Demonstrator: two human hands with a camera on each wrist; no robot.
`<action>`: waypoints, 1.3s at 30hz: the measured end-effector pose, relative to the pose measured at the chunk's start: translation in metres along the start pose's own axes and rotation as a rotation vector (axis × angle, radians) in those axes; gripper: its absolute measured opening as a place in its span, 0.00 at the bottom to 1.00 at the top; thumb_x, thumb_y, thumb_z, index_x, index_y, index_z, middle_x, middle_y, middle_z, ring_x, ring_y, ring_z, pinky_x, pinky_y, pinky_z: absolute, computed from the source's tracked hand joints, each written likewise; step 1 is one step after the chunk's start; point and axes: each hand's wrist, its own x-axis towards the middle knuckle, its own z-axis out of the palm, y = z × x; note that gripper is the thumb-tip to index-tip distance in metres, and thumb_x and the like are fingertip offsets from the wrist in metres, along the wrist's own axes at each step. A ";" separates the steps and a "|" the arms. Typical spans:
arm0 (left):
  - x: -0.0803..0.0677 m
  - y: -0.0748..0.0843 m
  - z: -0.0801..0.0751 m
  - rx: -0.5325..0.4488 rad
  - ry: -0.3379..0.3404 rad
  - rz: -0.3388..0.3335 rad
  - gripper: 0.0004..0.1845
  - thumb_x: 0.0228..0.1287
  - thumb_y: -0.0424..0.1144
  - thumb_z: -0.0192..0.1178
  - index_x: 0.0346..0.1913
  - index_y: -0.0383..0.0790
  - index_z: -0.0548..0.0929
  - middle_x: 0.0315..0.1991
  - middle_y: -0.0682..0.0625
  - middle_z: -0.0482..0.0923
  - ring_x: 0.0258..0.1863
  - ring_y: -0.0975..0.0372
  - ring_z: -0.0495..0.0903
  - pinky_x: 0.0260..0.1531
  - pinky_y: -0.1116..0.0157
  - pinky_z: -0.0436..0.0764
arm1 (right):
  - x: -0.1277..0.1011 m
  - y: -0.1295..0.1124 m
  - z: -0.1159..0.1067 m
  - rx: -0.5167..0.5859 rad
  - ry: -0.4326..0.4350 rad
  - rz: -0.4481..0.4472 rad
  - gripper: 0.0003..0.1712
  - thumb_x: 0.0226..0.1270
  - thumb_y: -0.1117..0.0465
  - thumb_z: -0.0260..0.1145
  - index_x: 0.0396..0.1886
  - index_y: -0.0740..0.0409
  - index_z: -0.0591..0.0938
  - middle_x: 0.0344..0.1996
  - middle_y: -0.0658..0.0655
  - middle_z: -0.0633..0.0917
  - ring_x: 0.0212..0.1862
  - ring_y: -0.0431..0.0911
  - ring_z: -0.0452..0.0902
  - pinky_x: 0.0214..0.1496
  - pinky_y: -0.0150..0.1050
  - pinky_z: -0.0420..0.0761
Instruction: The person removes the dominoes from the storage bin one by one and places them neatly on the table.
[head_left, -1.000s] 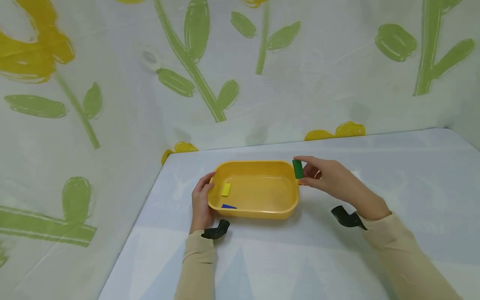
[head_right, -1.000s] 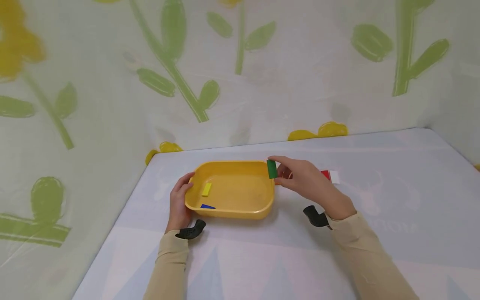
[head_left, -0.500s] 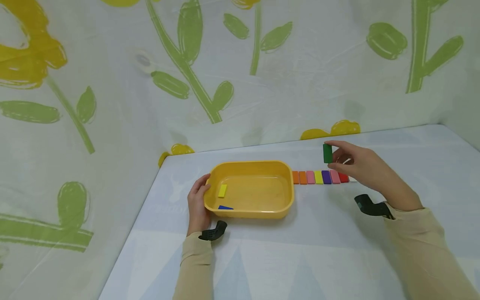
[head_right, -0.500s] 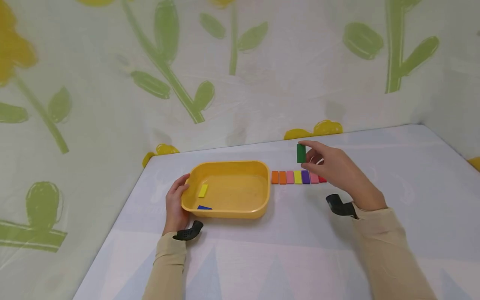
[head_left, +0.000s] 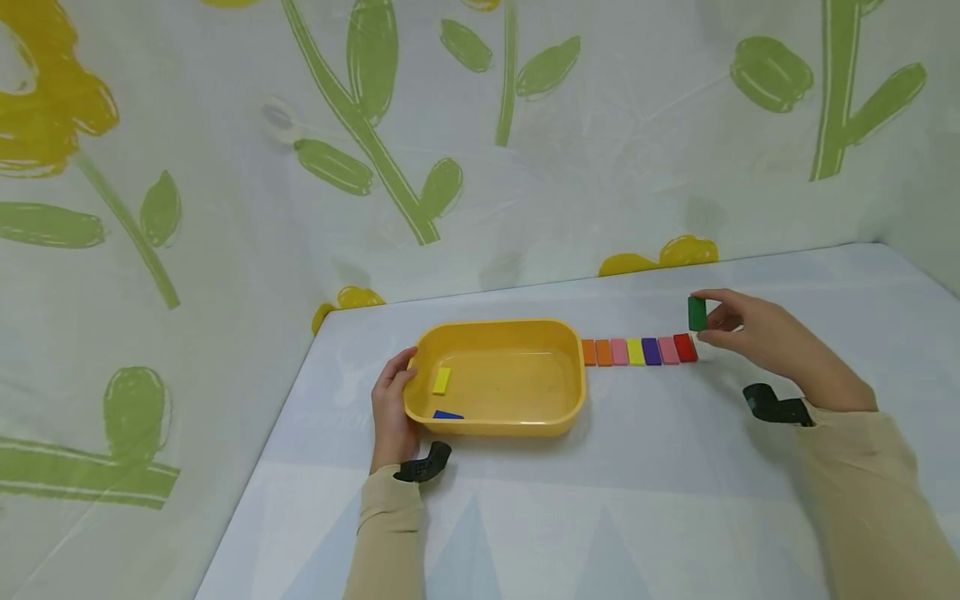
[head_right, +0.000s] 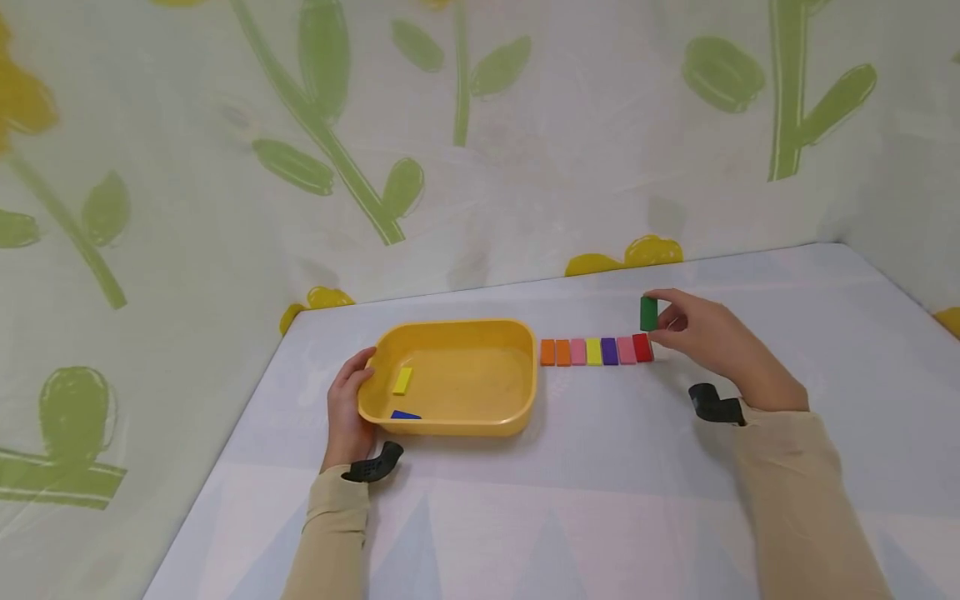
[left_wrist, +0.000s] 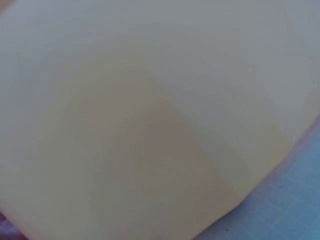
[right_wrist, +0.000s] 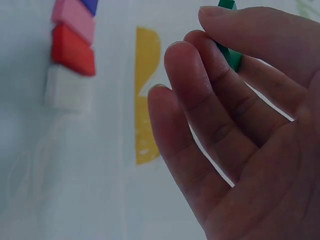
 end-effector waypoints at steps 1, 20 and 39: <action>0.000 0.000 0.000 0.001 -0.002 -0.001 0.16 0.61 0.36 0.49 0.52 0.46 0.76 0.57 0.57 0.68 0.56 0.65 0.67 0.52 0.70 0.68 | 0.000 0.003 0.000 -0.002 -0.017 0.019 0.36 0.59 0.53 0.61 0.64 0.59 0.59 0.42 0.61 0.77 0.44 0.54 0.70 0.43 0.53 0.73; -0.001 0.000 0.001 0.009 0.005 -0.006 0.16 0.61 0.36 0.48 0.52 0.46 0.76 0.56 0.57 0.68 0.55 0.65 0.67 0.53 0.70 0.68 | 0.000 0.058 0.008 0.016 -0.141 0.090 0.33 0.57 0.57 0.60 0.60 0.65 0.61 0.34 0.59 0.75 0.33 0.48 0.70 0.29 0.38 0.73; -0.001 0.000 0.001 0.016 -0.002 -0.010 0.16 0.61 0.37 0.49 0.52 0.47 0.76 0.56 0.57 0.68 0.55 0.65 0.67 0.52 0.71 0.69 | 0.009 0.059 0.015 -0.012 -0.218 0.129 0.35 0.56 0.56 0.58 0.61 0.66 0.60 0.29 0.56 0.71 0.32 0.48 0.66 0.26 0.36 0.68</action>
